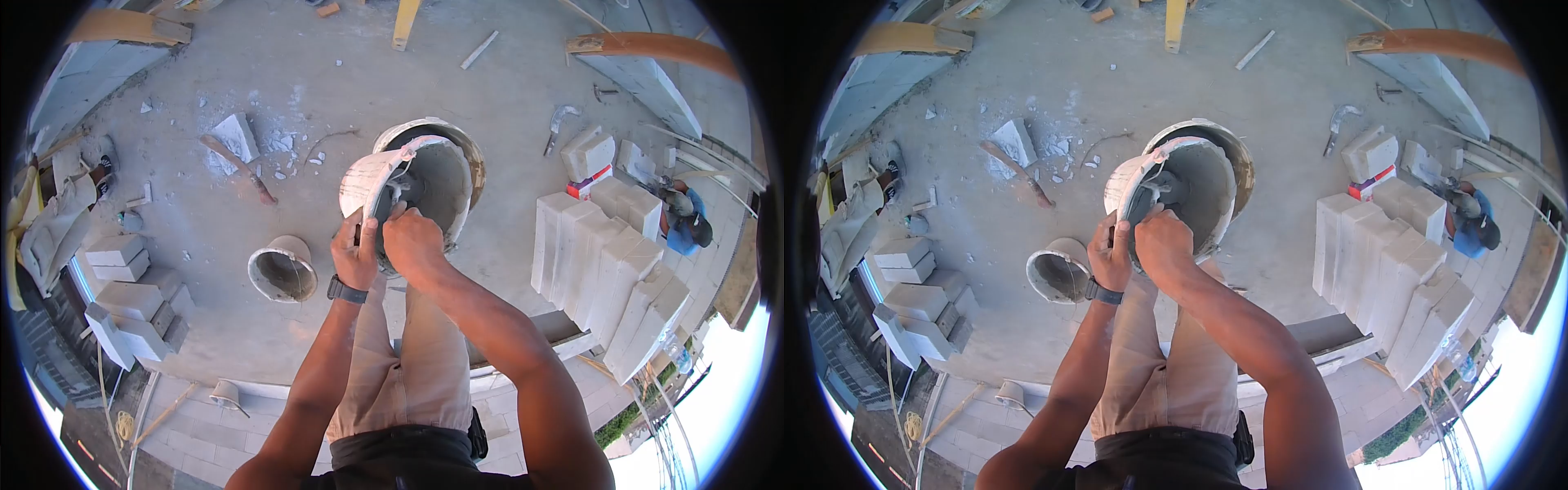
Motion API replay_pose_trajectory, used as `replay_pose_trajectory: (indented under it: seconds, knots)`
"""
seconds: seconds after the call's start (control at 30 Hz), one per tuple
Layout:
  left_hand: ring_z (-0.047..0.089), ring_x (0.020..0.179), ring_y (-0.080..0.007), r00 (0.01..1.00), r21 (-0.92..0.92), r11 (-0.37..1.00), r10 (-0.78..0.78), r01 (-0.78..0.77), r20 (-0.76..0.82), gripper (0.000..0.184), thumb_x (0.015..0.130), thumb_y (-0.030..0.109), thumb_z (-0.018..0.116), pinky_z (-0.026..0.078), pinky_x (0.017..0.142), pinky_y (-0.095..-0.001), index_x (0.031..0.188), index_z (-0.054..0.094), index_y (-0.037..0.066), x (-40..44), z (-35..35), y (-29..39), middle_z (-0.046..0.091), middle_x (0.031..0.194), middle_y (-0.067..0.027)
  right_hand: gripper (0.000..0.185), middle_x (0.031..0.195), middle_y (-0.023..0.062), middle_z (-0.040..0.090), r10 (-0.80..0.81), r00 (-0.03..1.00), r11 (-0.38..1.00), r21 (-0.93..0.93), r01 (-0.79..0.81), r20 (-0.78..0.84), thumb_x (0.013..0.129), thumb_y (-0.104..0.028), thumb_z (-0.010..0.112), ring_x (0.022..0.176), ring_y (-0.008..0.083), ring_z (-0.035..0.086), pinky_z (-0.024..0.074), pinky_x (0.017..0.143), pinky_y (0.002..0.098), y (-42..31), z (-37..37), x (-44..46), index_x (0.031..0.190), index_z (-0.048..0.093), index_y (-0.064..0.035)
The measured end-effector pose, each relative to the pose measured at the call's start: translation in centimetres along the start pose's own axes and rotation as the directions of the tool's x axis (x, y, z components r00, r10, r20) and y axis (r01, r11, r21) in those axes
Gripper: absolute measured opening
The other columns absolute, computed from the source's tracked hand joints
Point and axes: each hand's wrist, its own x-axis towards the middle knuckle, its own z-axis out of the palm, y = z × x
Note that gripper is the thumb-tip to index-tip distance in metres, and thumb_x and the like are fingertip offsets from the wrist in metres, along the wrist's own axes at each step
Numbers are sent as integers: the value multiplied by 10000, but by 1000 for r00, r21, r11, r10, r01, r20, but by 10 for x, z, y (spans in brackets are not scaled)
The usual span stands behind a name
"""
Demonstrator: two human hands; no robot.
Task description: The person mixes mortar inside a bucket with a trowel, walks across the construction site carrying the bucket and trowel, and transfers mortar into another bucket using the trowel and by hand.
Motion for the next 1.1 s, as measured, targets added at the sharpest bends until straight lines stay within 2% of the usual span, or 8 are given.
replay_pose_trajectory:
  seconds: [0.07,0.13,0.3,0.37,0.53,0.67,0.83,1.1]
  knots:
    - [610,835,-138,1000,-24,1000,15,-15,-10,302,966,214,612,499,771,-313,1158,641,-17,0,1,2,693,910,-123,267,899,103,657,-55,998,998,-13,56,18,837,-121,608,887,241,685,578,670,311,4,3,-13,1035,652,52]
    - [608,836,-137,997,70,994,-79,80,-25,285,971,216,605,495,778,-303,1131,643,-17,0,-8,-1,691,912,-113,268,915,123,660,-288,949,953,-59,297,128,828,-102,608,886,246,690,574,654,317,12,19,-30,1049,643,45]
    - [584,821,-124,1000,62,998,-10,11,-19,296,979,248,598,475,754,-276,1106,631,-17,10,-24,-8,677,904,-86,270,911,157,656,-270,950,962,4,273,159,830,-73,592,885,275,699,570,625,330,56,40,-47,1074,588,42]
    - [571,821,-112,994,19,994,-108,107,5,315,981,267,594,469,746,-273,1116,629,-16,10,-27,-15,671,911,-81,278,915,171,656,-265,941,964,55,260,212,838,-68,578,869,288,704,572,625,334,68,27,-39,1091,566,46]
    - [561,818,-106,995,97,990,-98,98,3,316,978,280,600,462,737,-273,1109,634,-6,13,-32,-6,666,914,-67,277,931,195,655,-52,994,994,88,61,-96,863,-67,538,769,301,711,582,639,352,66,27,5,1112,551,54]
    - [559,814,-110,998,62,996,-64,63,13,295,977,268,599,455,726,-268,1102,636,3,12,-29,-11,665,913,-67,306,927,193,654,-37,999,996,82,40,-40,859,-63,540,780,298,712,580,626,353,43,47,3,1136,549,65]
    - [549,793,-108,1000,123,992,-24,24,0,270,977,252,593,447,714,-260,1066,633,0,12,-22,-5,651,877,-72,320,955,201,656,-301,939,953,80,292,165,847,-43,546,806,318,711,576,635,350,46,52,-25,1151,549,60]
    - [500,697,-85,997,95,993,-78,76,18,256,974,246,599,428,642,-249,1065,627,8,11,-24,-8,612,793,-30,368,1003,233,653,13,1000,992,125,-14,13,861,-66,540,874,343,702,585,691,394,66,20,12,1208,537,56]
